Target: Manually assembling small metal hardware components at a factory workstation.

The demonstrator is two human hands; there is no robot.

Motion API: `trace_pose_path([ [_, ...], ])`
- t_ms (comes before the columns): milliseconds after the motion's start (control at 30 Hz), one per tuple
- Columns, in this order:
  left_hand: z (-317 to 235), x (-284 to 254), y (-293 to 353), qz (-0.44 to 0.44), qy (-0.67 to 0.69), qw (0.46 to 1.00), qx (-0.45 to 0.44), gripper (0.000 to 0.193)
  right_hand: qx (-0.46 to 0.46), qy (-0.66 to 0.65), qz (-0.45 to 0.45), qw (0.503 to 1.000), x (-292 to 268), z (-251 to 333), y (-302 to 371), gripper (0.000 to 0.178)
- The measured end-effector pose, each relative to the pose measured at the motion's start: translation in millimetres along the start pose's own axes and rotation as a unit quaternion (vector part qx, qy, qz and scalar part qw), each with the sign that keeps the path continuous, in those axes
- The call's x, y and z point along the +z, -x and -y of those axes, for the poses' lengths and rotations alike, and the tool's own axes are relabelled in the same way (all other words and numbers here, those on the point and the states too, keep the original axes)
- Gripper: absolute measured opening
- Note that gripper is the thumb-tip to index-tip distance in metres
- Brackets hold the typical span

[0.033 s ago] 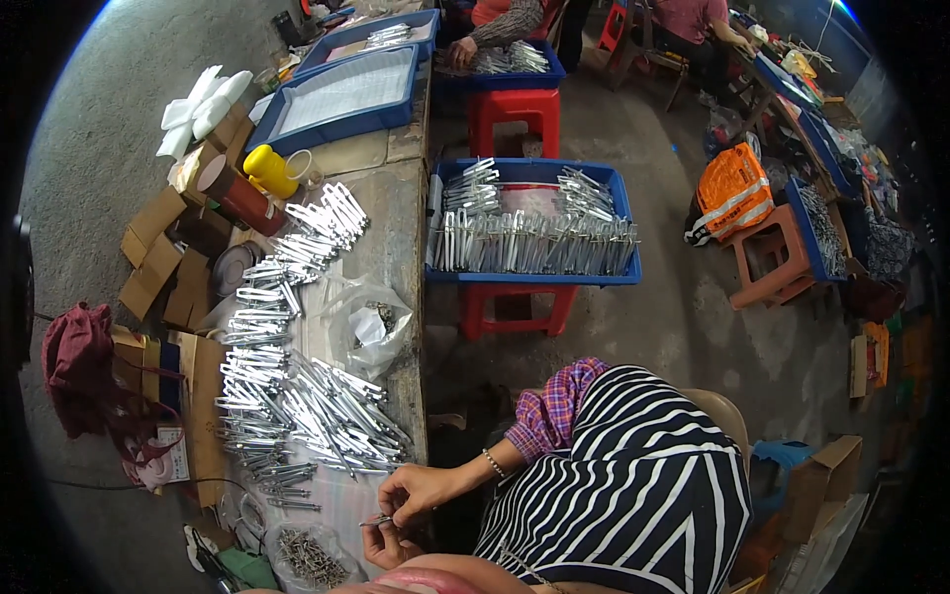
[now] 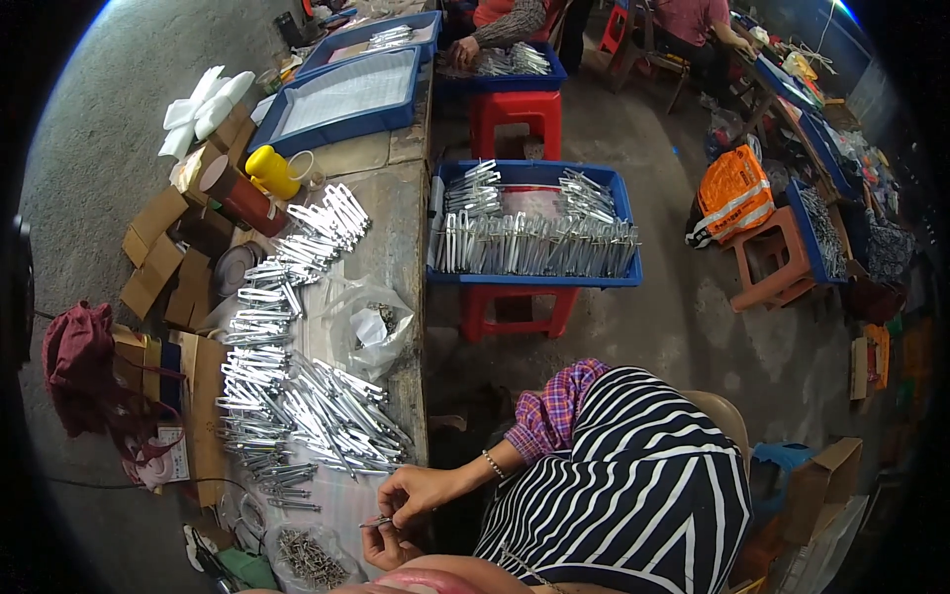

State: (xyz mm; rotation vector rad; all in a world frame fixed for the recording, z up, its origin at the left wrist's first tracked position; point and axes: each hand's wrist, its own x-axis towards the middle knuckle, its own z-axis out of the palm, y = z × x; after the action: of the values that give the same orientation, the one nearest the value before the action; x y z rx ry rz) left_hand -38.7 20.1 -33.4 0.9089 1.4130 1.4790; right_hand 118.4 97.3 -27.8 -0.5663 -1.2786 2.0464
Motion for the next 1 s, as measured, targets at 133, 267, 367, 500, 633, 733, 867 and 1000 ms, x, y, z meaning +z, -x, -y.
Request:
trace_pose_path([
  [133, -3.0, 6.5, 3.9, -0.029, 0.013, 0.999, 0.004, 0.014, 0.001, 0.016, 0.007, 1.0, 2.7, 0.3, -1.1, 0.016],
  [267, -11.4, 8.7, 7.4, -0.033, -0.007, 0.999, 0.001, 0.014, 0.011, 0.004, 0.008, 1.0, 5.8, 0.1, -0.5, 0.016],
  [367, -14.5, 5.2, 10.8, -0.031, -0.003, 0.998, -0.046, 0.014, 0.005, 0.008, 0.007, 1.0, 8.2, -4.6, -0.7, 0.016],
  [500, -13.3, 2.7, 14.7, -0.043, 0.036, 0.998, -0.033, 0.014, 0.01, 0.005, 0.009, 1.0, 13.4, -11.7, -2.1, 0.017],
  [633, -15.6, 2.4, 17.8, -0.055, 0.04, 0.997, -0.039, 0.013, 0.004, 0.015, 0.004, 1.0, 15.7, -9.8, -2.7, 0.017],
  [733, -19.5, 4.2, 19.5, -0.054, 0.045, 0.997, -0.029, 0.013, 0.035, 0.042, 0.025, 0.998, 16.1, -9.1, -3.3, 0.018],
  [867, -19.6, 3.7, 20.7, -0.046, 0.023, 0.998, -0.034, 0.013, -0.008, 0.041, 0.005, 0.999, 16.3, -8.4, -2.5, 0.018],
  [1000, -24.3, 11.7, 22.4, -0.069, 0.012, 0.997, -0.029, 0.012, 0.007, 0.066, 0.009, 0.998, 15.4, -1.8, -1.0, 0.018],
])
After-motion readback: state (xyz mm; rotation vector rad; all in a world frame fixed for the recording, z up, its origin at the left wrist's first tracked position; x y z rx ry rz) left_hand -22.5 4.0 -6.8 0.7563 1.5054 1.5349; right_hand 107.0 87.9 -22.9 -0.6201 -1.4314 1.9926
